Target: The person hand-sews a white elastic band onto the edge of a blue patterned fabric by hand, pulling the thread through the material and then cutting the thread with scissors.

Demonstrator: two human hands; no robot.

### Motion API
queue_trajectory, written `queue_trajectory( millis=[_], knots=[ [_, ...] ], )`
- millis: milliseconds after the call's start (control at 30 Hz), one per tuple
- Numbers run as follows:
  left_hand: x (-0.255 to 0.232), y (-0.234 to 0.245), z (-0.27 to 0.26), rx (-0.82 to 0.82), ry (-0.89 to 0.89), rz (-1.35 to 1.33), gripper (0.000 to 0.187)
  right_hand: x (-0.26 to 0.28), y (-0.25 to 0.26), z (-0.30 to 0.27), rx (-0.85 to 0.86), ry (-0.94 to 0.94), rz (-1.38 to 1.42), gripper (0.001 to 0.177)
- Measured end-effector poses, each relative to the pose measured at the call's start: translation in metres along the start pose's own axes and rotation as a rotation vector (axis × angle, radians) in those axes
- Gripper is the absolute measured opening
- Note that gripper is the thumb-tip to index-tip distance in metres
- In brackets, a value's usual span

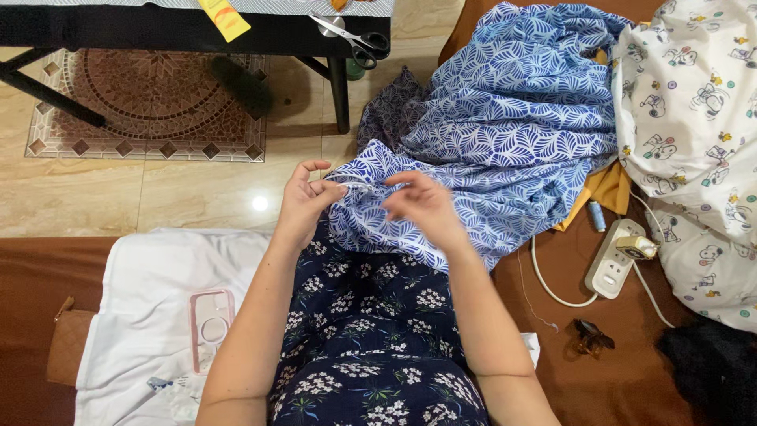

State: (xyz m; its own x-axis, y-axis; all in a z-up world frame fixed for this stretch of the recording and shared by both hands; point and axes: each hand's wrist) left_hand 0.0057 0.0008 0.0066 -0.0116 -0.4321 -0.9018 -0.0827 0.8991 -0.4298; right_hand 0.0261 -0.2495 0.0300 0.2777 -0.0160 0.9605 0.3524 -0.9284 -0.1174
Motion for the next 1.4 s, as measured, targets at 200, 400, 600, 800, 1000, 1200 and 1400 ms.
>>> queue_trajectory(
  millis=[200,400,600,800,1000,1200,1400],
  knots=[
    [-0.002,0.0,0.001,0.001,-0.011,-0.02,0.053,0.01,-0.044,-0.01,0.037,-0.094,-0.07,0.047],
    [-0.003,-0.002,0.001,0.001,-0.005,-0.011,0.053,0.004,-0.049,-0.002,0.024,-0.026,0.092,0.048],
    [0.003,0.007,0.002,0.014,-0.058,0.038,0.046,0.0,-0.025,0.003,-0.028,0.057,0.29,0.031],
    [0.01,0.003,0.005,0.084,-0.084,0.281,0.024,-0.015,-0.02,0.011,-0.008,0.066,0.275,0.01],
    [0.024,0.011,0.02,0.017,-0.192,0.613,0.019,0.021,0.012,0.0,-0.02,0.191,0.601,0.004],
    [0.048,0.061,0.055,-0.055,-0.213,0.621,0.02,0.056,0.075,-0.033,-0.113,0.395,0.84,0.01],
    [0.062,0.069,0.063,-0.143,-0.154,0.626,0.019,0.063,0.098,-0.067,-0.147,0.539,0.819,0.007]
  ],
)
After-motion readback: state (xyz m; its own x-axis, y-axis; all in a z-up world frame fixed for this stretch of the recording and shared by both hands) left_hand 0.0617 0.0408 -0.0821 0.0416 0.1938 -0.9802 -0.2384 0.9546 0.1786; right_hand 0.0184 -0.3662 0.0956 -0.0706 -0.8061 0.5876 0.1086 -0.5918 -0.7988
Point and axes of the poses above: each hand's wrist, its own z-axis towards the middle knuckle, its own y-axis out of the back of the hand, x = y × z, and after that the axes turned 10 degrees about -y, right-handed
